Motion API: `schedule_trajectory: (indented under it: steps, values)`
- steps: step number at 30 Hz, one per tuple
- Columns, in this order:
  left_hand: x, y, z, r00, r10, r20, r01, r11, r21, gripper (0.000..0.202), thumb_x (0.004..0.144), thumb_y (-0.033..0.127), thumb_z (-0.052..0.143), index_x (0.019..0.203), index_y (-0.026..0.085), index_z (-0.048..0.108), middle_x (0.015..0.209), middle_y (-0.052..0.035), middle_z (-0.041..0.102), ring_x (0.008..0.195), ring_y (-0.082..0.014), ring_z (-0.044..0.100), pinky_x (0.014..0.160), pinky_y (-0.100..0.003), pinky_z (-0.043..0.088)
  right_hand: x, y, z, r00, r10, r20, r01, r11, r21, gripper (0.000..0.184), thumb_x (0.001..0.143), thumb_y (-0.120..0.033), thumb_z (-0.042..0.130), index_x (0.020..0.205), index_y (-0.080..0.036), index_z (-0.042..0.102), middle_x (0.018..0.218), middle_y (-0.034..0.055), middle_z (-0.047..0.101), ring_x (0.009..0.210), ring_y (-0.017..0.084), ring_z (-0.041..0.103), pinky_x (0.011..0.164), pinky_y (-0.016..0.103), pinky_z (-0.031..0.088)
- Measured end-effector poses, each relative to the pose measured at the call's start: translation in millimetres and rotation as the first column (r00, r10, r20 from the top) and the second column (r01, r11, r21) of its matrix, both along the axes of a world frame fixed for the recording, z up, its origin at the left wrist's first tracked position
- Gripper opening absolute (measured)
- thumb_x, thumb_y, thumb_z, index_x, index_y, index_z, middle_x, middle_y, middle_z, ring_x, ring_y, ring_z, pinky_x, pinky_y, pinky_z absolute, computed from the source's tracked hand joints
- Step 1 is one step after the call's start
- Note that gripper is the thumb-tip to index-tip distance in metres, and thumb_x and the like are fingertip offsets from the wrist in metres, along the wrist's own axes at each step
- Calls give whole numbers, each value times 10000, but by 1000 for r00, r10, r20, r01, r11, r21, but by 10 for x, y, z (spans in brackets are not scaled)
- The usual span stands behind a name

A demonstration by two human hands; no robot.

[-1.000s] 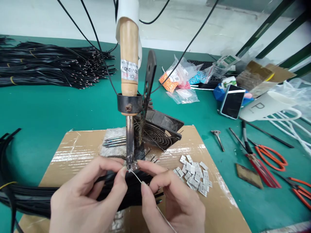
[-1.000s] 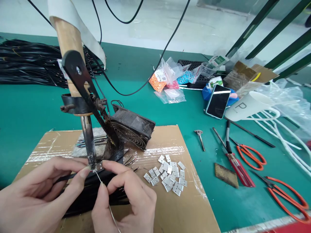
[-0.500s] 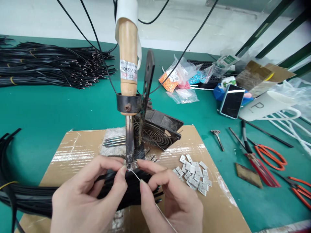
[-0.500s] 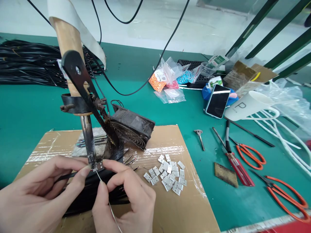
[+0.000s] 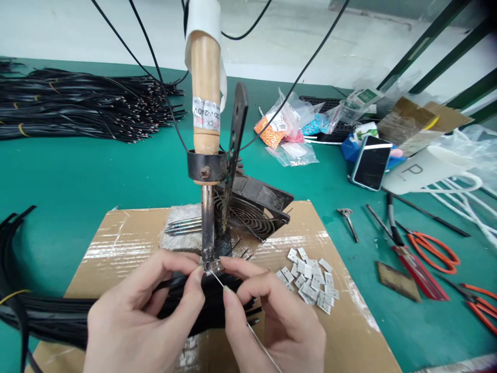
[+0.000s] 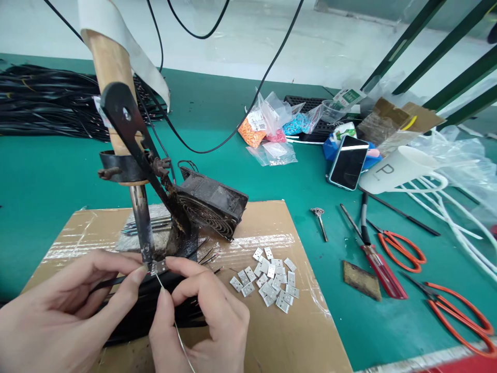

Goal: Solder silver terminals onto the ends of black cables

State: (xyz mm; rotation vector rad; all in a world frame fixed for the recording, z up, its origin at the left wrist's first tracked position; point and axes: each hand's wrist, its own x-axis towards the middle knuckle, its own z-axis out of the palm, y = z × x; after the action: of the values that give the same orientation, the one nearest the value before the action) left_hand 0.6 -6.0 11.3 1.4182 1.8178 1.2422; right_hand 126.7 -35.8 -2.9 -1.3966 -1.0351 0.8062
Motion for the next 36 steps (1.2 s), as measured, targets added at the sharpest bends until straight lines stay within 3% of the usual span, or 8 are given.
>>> schedule_trajectory:
  steps: [7,11,17,23,27,30,36]
  values:
    - [38,-73,-40,995,7,98,-3,999,-41,53,793,322,761,746,323,737,801,99,791,680,-60,765,677,-29,583,10,39,18,1000,4,16,-5,996,91,195,853,-122,738,718,-249,678,1035,-2,867,853,174,836,797,253,658]
    - [46,-82,-32,994,29,109,-23,998,-54,49,800,332,756,759,337,730,802,125,784,673,-31,744,731,-2,560,10,45,16,1000,0,18,-1,994,105,202,860,-119,733,717,-249,676,1025,-17,868,855,159,835,795,229,655]
    - [-63,-49,-92,993,-115,-31,114,993,-26,71,862,318,738,791,319,734,819,84,804,675,-77,781,639,-39,588,5,54,-2,1000,-9,28,5,992,123,196,853,-109,740,724,-245,681,1017,-16,863,858,146,833,794,199,642]
    - [-71,-68,-143,996,-63,-65,64,998,9,61,825,315,746,776,278,747,815,51,804,680,-106,786,617,-74,604,27,56,-66,998,4,62,-16,980,201,191,859,-77,742,789,-253,718,1022,-60,851,862,93,818,822,138,615]
    - [-44,-62,-157,996,-21,-81,22,1000,11,155,809,378,768,762,231,750,777,-1,803,705,-164,799,597,-145,637,36,59,-86,994,0,112,-28,969,247,205,873,-52,724,827,-251,728,1027,-70,847,897,77,809,867,124,602]
    - [-17,-31,-149,995,-6,-98,7,1000,11,272,811,490,793,790,222,750,745,-17,790,758,-207,807,655,-215,671,25,50,-71,991,-8,137,-25,970,241,206,881,-52,716,839,-254,721,1023,-78,846,898,76,802,868,136,603]
    - [4,-20,-136,996,-19,-89,17,1000,-16,334,811,557,788,784,228,744,745,-18,786,790,-217,810,679,-223,674,9,17,-78,996,-4,91,-12,985,173,174,904,-119,717,808,-260,684,1047,-69,841,901,88,800,861,152,596]
